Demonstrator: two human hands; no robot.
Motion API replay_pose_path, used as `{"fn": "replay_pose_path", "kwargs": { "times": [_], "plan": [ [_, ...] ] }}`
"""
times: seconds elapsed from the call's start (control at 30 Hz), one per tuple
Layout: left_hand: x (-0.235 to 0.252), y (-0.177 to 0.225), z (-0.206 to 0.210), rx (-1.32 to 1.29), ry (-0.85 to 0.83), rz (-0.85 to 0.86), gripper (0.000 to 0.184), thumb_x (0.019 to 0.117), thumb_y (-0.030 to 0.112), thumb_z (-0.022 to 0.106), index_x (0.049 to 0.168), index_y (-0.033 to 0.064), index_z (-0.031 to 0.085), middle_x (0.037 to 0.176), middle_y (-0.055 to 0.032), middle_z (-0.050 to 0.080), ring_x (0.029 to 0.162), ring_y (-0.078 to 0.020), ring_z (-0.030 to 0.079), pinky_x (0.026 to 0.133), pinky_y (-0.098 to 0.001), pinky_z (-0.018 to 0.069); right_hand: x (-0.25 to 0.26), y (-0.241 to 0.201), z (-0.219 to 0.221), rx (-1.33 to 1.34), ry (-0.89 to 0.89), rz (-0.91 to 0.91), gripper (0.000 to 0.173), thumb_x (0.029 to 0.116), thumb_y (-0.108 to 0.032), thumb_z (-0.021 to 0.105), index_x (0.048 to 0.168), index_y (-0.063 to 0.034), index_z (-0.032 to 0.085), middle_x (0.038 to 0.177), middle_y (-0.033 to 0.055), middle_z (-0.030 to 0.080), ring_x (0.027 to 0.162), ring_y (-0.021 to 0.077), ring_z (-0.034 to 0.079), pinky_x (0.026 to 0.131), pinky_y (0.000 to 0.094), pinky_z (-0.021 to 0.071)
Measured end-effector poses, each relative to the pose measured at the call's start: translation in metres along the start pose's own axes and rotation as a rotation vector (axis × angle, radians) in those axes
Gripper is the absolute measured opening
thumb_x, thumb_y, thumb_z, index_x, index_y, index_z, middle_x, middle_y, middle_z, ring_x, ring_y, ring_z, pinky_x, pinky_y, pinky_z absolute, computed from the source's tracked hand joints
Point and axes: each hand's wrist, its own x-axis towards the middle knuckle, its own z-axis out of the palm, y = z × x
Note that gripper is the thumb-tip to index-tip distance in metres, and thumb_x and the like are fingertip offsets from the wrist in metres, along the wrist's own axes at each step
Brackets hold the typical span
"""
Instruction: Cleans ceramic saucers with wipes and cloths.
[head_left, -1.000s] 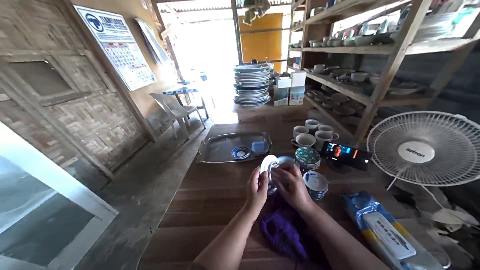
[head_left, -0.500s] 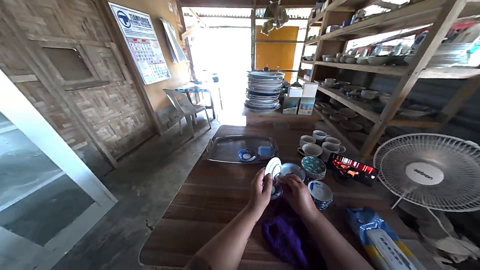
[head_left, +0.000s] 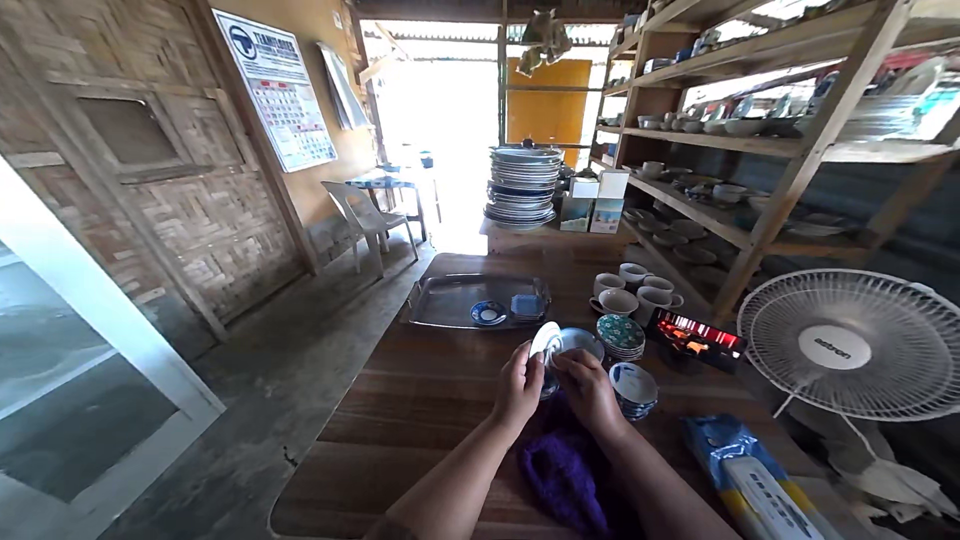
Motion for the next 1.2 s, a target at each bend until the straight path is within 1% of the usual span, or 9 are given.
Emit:
{"fn": "replay_pose_path", "kwargs": {
  "times": [0.13,0.23,0.37,0.57,0.73,0.9,1.0,1.07,1.2],
  "plan": [
    [0.003,-0.007,-0.003,-0.023,0.067,0.004,0.034,0.1017,0.008,0.049,0.124,-0.0152,0.058,0.118,-0.0229,0.067,0.107,-0.0129,0.067,0.095,-0.0253,0.0536,0.001,-0.004,-0.001,-0.117,-0.103,0.06,0.022,0.0937,-0.006,0.064,0.109,-0.0063,0.079,0.103,0.0125,0.073,0.099,0.0262,0.07,0.09,0.0395,0.058],
    [0.0,-0.003,0.0,-0.015,0.058,-0.005,0.034,0.1013,0.009,0.05,0.124,-0.0149,0.059,0.119,-0.0233,0.067,0.103,-0.0126,0.068,0.092,-0.025,0.0542,0.004,-0.005,-0.005,-0.192,-0.076,0.155,0.026,0.0925,-0.003,0.064,0.115,-0.0045,0.078,0.105,0.0163,0.073,0.101,0.0316,0.07,0.09,0.0449,0.0578],
    [-0.003,0.002,0.003,0.0,0.011,0.0,0.032,0.1004,0.008,0.051,0.123,-0.0137,0.061,0.118,-0.0223,0.068,0.102,-0.0124,0.068,0.091,-0.0246,0.0544,0.003,0.0,-0.003,-0.169,0.049,0.089,0.025,0.0915,-0.001,0.062,0.111,-0.0013,0.078,0.103,0.0169,0.073,0.098,0.0299,0.07,0.09,0.0416,0.0577],
    [0.001,-0.005,0.0,-0.008,0.04,-0.044,0.034,0.1013,0.009,0.05,0.125,-0.0142,0.059,0.118,-0.0229,0.067,0.106,-0.0136,0.068,0.095,-0.026,0.0535,-0.001,-0.002,0.003,-0.121,-0.06,-0.035,0.028,0.0925,-0.002,0.06,0.112,-0.008,0.079,0.102,0.0126,0.072,0.099,0.0255,0.069,0.091,0.0376,0.057],
    [0.003,-0.007,-0.003,-0.037,0.074,-0.04,0.035,0.102,0.01,0.049,0.126,-0.014,0.058,0.119,-0.0216,0.066,0.105,-0.0118,0.067,0.094,-0.0251,0.0535,0.001,-0.007,0.001,-0.244,-0.116,0.085,0.03,0.0909,0.001,0.061,0.115,-0.0069,0.078,0.105,0.0164,0.072,0.099,0.0317,0.07,0.089,0.0436,0.0581],
    [-0.001,-0.002,0.001,-0.02,0.026,-0.029,0.033,0.1009,0.008,0.05,0.124,-0.0139,0.06,0.117,-0.0218,0.067,0.103,-0.0123,0.068,0.092,-0.025,0.0541,0.001,-0.002,0.002,-0.202,-0.023,0.077,0.033,0.0909,0.002,0.059,0.119,-0.0021,0.075,0.103,0.0186,0.071,0.097,0.032,0.069,0.089,0.0429,0.0577],
    [-0.001,-0.005,0.002,-0.03,0.03,-0.023,0.034,0.1011,0.008,0.05,0.125,-0.0147,0.059,0.117,-0.0224,0.067,0.104,-0.012,0.068,0.093,-0.0245,0.0537,-0.001,-0.001,0.003,-0.139,-0.022,-0.012,0.033,0.0928,-0.001,0.058,0.12,-0.0063,0.076,0.102,0.0146,0.071,0.097,0.0266,0.068,0.09,0.0386,0.0569],
    [0.0,-0.006,0.0,-0.048,0.044,-0.047,0.035,0.1023,0.009,0.049,0.126,-0.0145,0.058,0.118,-0.022,0.066,0.106,-0.0117,0.066,0.095,-0.0245,0.0529,-0.001,-0.002,0.003,-0.131,-0.062,-0.031,0.034,0.0923,0.0,0.058,0.118,-0.0097,0.077,0.102,0.0131,0.071,0.098,0.0263,0.068,0.09,0.0391,0.0568],
    [0.002,-0.009,-0.003,-0.068,0.084,-0.078,0.037,0.1027,0.01,0.047,0.129,-0.0152,0.055,0.122,-0.0229,0.064,0.108,-0.0124,0.065,0.095,-0.0252,0.0523,0.0,-0.004,0.001,-0.209,-0.17,0.092,0.037,0.0916,0.002,0.058,0.121,-0.0107,0.076,0.107,0.0164,0.071,0.103,0.0329,0.068,0.091,0.0465,0.0565]
  ]
}}
